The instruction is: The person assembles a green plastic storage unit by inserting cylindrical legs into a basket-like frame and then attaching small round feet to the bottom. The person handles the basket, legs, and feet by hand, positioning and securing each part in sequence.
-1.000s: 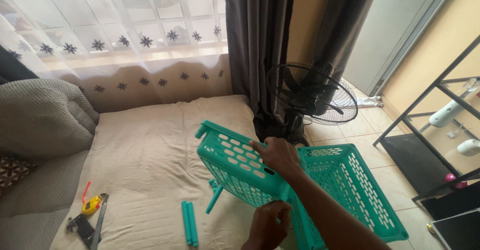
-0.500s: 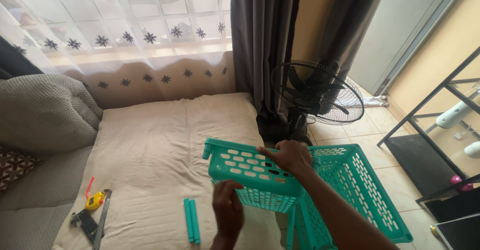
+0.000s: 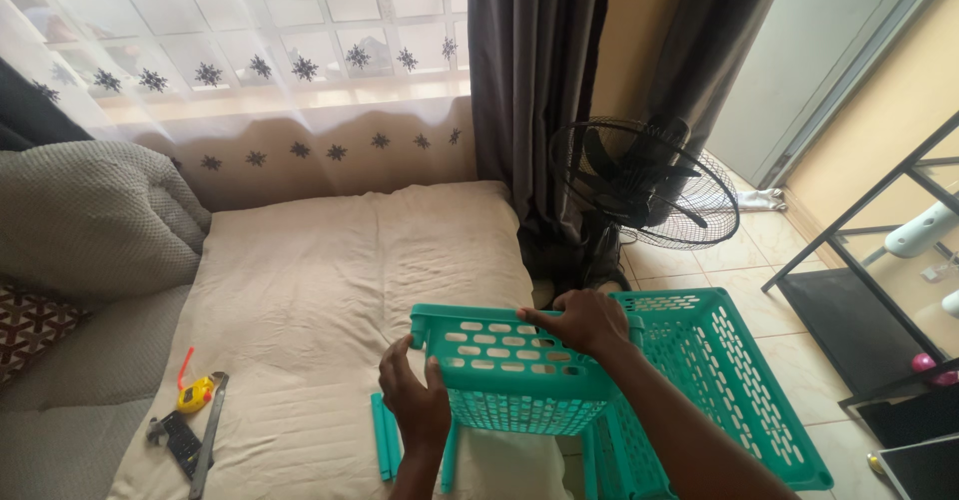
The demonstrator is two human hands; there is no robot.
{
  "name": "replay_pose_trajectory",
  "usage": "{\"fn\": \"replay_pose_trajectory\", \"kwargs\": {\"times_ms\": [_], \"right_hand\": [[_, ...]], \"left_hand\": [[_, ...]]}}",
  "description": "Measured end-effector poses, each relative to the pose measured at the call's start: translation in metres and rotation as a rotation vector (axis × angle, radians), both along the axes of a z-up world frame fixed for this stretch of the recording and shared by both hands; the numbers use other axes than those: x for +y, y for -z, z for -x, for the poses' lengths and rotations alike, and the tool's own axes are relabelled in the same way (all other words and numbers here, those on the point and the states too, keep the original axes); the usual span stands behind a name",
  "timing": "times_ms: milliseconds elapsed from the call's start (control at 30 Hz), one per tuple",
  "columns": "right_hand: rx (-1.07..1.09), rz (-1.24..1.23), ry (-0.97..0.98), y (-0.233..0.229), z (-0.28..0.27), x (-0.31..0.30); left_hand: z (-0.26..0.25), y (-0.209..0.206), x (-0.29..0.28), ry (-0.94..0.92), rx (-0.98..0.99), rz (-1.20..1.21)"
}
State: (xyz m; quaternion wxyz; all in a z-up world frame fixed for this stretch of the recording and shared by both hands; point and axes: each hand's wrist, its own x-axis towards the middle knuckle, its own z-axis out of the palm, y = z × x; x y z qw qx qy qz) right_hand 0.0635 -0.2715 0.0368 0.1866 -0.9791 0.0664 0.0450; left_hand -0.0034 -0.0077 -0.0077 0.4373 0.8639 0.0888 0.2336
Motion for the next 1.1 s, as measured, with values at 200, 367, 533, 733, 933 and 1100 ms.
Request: {"fn": "replay_pose_trajectory", "kwargs": {"times_ms": [200,367,533,733,933,1100], "right_hand": [[-0.020,-0.065,-0.022,0.006,-0.006,-0.002],[-0.076,-0.105,-0.092,0.006,-0.007,0.000],[-0.138,-0.007,-0.168,0.015,-0.003,0.029],[-0.268,0.123,-0.217,0.029,0.003,0.067],[-0.655,0.010,-0.194,0.032,0.005,0.099],[-0.691,-0.142,-0.161,0.025,0.026,0.119]], "left_hand": [[-0.002,0.007,0.000,0.082,0.007,0.210],[-0.001,0.002,-0.005,0.111,0.037,0.272],[0.002,-0.004,-0.013,0.135,0.083,0.300],[0.005,-0.007,-0.017,0.130,0.045,0.325],[0.003,-0.009,-0.016,0.142,0.052,0.295],[-0.001,-0.007,-0.022,0.149,0.076,0.306]]}}
